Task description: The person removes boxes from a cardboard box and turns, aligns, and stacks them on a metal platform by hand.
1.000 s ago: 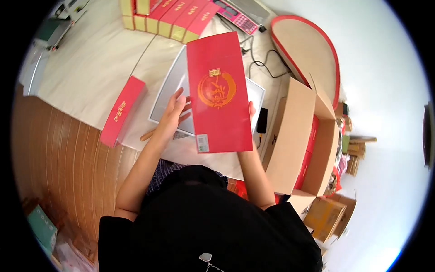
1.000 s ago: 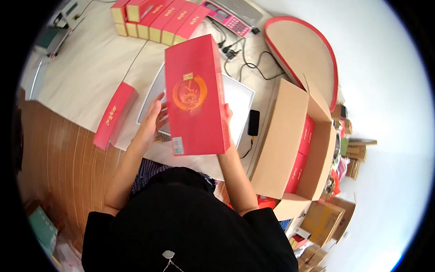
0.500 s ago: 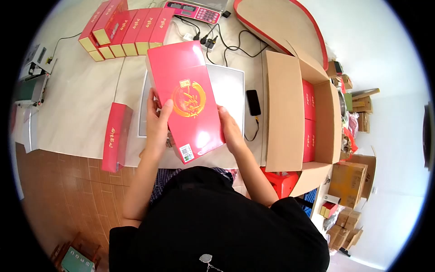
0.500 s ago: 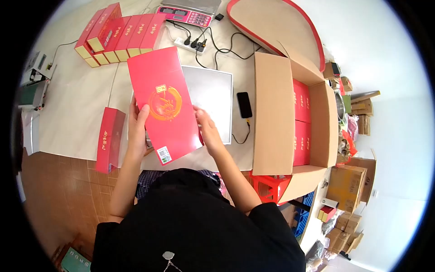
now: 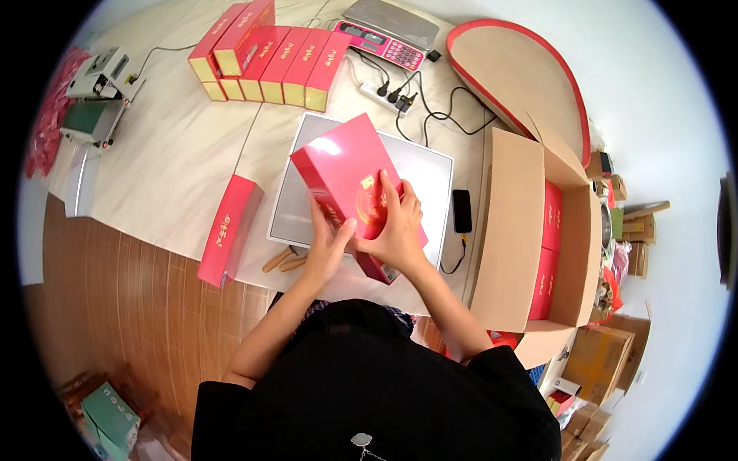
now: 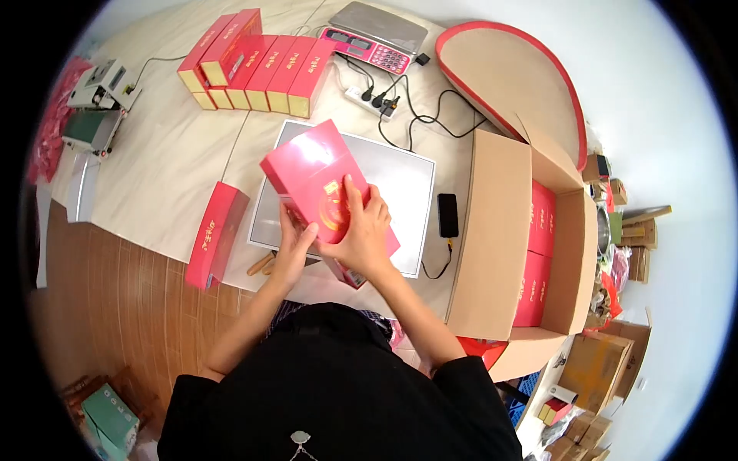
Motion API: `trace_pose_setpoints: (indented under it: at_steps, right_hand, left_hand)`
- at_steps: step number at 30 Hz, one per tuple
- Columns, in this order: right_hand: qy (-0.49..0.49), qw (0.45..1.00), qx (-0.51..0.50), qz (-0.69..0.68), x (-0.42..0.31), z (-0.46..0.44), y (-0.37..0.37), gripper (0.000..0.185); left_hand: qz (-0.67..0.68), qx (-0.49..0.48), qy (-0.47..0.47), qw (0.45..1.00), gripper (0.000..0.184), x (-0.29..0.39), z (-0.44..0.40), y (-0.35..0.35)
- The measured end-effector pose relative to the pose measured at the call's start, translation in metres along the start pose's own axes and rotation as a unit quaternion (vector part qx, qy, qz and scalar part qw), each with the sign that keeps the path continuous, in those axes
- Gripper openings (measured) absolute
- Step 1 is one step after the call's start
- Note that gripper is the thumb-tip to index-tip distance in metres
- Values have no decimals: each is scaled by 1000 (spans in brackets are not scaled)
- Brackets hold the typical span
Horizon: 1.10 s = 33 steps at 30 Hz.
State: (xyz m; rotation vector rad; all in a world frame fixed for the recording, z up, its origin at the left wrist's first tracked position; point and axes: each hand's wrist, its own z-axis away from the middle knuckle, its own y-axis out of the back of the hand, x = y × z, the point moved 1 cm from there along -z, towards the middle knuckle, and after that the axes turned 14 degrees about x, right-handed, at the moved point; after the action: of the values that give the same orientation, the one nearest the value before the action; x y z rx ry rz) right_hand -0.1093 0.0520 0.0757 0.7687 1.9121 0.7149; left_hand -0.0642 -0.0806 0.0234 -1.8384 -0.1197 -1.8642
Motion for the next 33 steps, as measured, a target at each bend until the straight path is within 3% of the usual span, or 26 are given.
trace_pose_setpoints:
  at_steps: [1,2,4,9,15,19,26,33]
  right_hand:
    - [0,1000,-22,-18,13,1,-3,109]
    - [13,998,-52,-12,26,1,-5,108]
    - [84,993,-88,4,48,5,-9,108]
    - [150,965,-213,23,66,9,-16,98]
    - [189,960,-206,34,73,-26,-42,97]
    - [190,965,-176,46,76,-71,-71,95]
    - [204,972,-111,38,83,-116,-110,91]
    - [183,978,-83,59,88,-79,-82,89]
  left_hand:
    - [-107,45,-24,993,78,-8,-2,11]
    - [-109,57,-23,992,78,-14,-2,26]
    - [-227,183,-46,955,64,1,-8,52]
    - [-167,291,-47,941,44,5,-6,123]
    - [-235,320,101,912,37,-21,42,164]
    - [-217,347,137,902,36,-27,57,148]
    - [-186,366,84,908,34,-20,52,137]
    - [-176,359,64,914,33,-10,63,130]
